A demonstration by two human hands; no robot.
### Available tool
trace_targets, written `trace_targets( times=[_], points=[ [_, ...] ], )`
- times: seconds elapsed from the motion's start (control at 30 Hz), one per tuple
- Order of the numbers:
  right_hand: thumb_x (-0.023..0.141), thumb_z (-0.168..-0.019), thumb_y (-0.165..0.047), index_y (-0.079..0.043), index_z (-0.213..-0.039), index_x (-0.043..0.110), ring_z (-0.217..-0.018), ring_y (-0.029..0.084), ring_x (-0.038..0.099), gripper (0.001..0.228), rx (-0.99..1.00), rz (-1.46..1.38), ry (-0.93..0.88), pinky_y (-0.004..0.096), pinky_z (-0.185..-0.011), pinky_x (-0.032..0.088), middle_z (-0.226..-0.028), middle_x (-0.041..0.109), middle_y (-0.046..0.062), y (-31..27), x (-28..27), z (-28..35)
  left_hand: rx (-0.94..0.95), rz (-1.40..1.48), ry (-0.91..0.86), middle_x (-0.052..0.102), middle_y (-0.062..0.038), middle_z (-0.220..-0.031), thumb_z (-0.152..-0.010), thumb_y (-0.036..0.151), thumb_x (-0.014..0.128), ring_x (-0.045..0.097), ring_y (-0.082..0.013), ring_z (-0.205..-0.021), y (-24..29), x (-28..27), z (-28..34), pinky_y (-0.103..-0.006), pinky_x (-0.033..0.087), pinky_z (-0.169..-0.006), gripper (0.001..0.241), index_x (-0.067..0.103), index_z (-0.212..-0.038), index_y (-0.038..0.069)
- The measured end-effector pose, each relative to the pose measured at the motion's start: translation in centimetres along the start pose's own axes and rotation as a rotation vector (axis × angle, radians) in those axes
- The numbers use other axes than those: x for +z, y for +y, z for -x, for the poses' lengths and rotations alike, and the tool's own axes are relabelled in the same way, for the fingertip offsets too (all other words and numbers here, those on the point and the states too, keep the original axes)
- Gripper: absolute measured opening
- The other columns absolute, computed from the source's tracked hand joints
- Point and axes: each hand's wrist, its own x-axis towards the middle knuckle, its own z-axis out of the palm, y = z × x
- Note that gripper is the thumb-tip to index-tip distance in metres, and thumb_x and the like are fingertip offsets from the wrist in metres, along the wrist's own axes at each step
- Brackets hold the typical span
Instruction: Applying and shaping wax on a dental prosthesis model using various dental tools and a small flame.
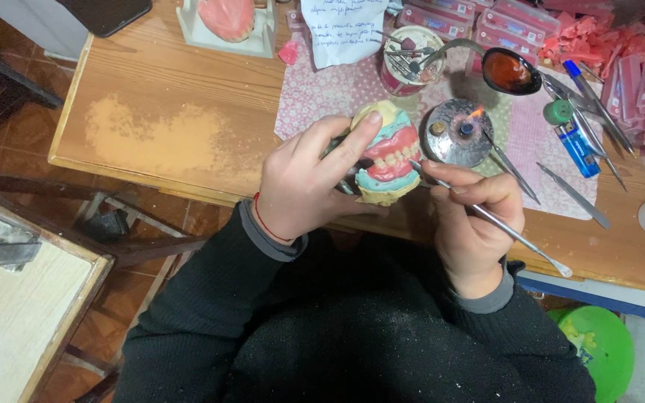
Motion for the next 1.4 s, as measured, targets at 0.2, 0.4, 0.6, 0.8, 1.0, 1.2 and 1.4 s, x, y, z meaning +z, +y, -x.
trace_targets(
  times=[0.2,0.4,0.6,0.8,1.0,1.2,1.4],
  points=[
    [0.067,-0.105,0.011,-0.004,-0.104,0.047,-0.115,0.027,0.072,0.025,-0.095,0.278,-0.046,0.037,-0.107,0.057,-0.117,0.072,0.026,-1.8,0.9,-0.5,0.021,-0.019,0.001,0.061,-0.007,-0.123,-0.069,0.045,0.097,0.069,-0.025,-0.105,0.0,0.0,-0.1,-0.0358,0.058,-0.089,0.097,0.053,-0.15,0.016],
    [0.068,-0.103,0.012,-0.003,-0.102,0.048,-0.115,0.027,0.072,0.025,-0.165,0.372,-0.074,0.036,-0.105,0.057,-0.12,0.072,0.024,-2.3,1.3,-0.8,0.03,-0.006,0.007,0.061,-0.007,-0.121,-0.07,0.046,0.096,0.068,-0.0252,-0.102,0.1,-0.2,-0.2,-0.0356,0.058,-0.087,0.094,0.055,-0.148,0.015],
    [0.065,-0.102,0.013,-0.002,-0.099,0.05,-0.114,0.029,0.073,0.021,-0.171,0.452,-0.15,0.035,-0.099,0.06,-0.123,0.072,0.024,-3.6,1.0,-1.4,0.038,-0.026,0.009,0.061,-0.005,-0.122,-0.08,0.043,0.094,0.069,-0.0223,-0.103,0.1,0.1,0.0,-0.0311,0.057,-0.084,0.087,0.054,-0.151,0.015],
    [0.067,-0.102,0.012,-0.002,-0.098,0.05,-0.11,0.027,0.072,0.023,-0.082,0.369,-0.155,0.034,-0.099,0.058,-0.121,0.072,0.026,-3.1,0.1,-1.3,0.028,-0.022,0.014,0.061,-0.006,-0.119,-0.076,0.047,0.094,0.069,-0.0221,-0.099,0.3,-0.1,-0.3,-0.0333,0.057,-0.084,0.088,0.055,-0.149,0.015],
    [0.065,-0.104,0.011,-0.003,-0.099,0.046,-0.114,0.027,0.071,0.024,-0.025,0.213,-0.152,0.035,-0.103,0.057,-0.12,0.071,0.028,-2.3,-0.4,-1.0,0.024,-0.017,0.022,0.06,-0.005,-0.119,-0.074,0.049,0.096,0.069,-0.0219,-0.099,0.2,0.0,-0.1,-0.0335,0.058,-0.085,0.092,0.055,-0.149,0.015],
    [0.065,-0.103,0.01,-0.004,-0.102,0.045,-0.119,0.033,0.071,0.024,-0.017,0.084,-0.113,0.04,-0.101,0.058,-0.117,0.072,0.029,-1.7,0.2,-0.9,0.009,0.007,0.017,0.061,-0.007,-0.121,-0.067,0.045,0.096,0.069,-0.0238,-0.1,0.1,-0.3,-0.3,-0.0337,0.059,-0.086,0.096,0.055,-0.148,0.014],
    [0.067,-0.104,0.008,-0.004,-0.108,0.047,-0.113,0.035,0.073,0.023,0.022,-0.154,0.01,0.044,-0.106,0.059,-0.114,0.071,0.032,-0.1,-0.3,-0.5,0.005,0.001,0.017,0.061,-0.005,-0.122,-0.07,0.046,0.096,0.07,-0.0219,-0.099,0.2,-0.2,-0.2,-0.0328,0.059,-0.086,0.094,0.055,-0.149,0.015]
  ],
)
